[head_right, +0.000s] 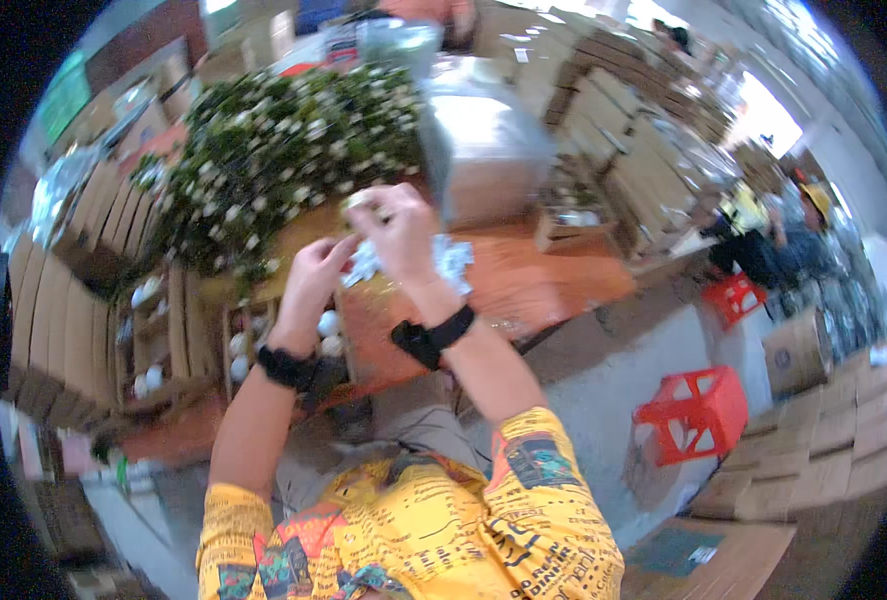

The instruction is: The person is sorting and packing various decorative ornaments into wooden divided boxes.

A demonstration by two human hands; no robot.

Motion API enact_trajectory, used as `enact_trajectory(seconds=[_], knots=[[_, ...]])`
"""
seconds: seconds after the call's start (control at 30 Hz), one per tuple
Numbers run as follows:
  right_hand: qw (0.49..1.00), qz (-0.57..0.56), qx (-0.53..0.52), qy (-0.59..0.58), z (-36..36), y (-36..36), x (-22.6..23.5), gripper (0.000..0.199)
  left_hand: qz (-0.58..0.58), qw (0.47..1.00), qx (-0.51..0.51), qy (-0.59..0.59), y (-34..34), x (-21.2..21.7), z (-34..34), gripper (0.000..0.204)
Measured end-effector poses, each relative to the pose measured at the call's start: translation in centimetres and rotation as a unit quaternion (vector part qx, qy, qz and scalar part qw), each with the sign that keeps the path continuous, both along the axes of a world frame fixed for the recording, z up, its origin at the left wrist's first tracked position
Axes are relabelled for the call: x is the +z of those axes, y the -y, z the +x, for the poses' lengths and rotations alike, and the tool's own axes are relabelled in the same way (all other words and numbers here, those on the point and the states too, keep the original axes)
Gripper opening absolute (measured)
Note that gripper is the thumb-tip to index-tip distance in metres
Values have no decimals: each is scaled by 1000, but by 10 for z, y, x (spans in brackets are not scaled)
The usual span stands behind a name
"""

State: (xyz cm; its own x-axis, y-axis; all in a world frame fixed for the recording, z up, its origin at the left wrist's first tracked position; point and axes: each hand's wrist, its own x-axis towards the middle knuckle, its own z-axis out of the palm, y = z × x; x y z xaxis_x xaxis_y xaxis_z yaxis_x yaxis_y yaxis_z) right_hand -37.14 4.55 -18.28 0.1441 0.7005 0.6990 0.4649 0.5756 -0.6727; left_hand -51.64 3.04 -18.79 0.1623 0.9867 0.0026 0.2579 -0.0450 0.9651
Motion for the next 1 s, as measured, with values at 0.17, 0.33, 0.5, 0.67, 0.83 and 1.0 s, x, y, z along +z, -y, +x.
enact_trajectory(seconds=[0.17, 0.33, 0.5, 0.67, 0.83, 1.0], knots=[[999, -26, -11, -22, -17, 17, -6, 21, -43, 988, -27, 144, -4, -31, -8, 19], [994, -52, -18, -98, 3, 4, -6, 25, -65, 987, -19, 146, -5, -33, -16, 12], [993, -53, -24, -101, 16, -5, 0, 24, -40, 998, -34, 22, -18, -50, -44, 13], [993, -72, 55, -73, 7, -6, 10, 24, 47, 994, 3, 96, -18, -41, -55, 54], [948, -179, 248, -90, -18, -2, 17, 21, 122, 967, -120, 188, 2, 9, -46, 79], [978, -71, 188, -49, -36, -6, 19, 24, -58, 985, -64, 150, 10, -3, -63, 24]])
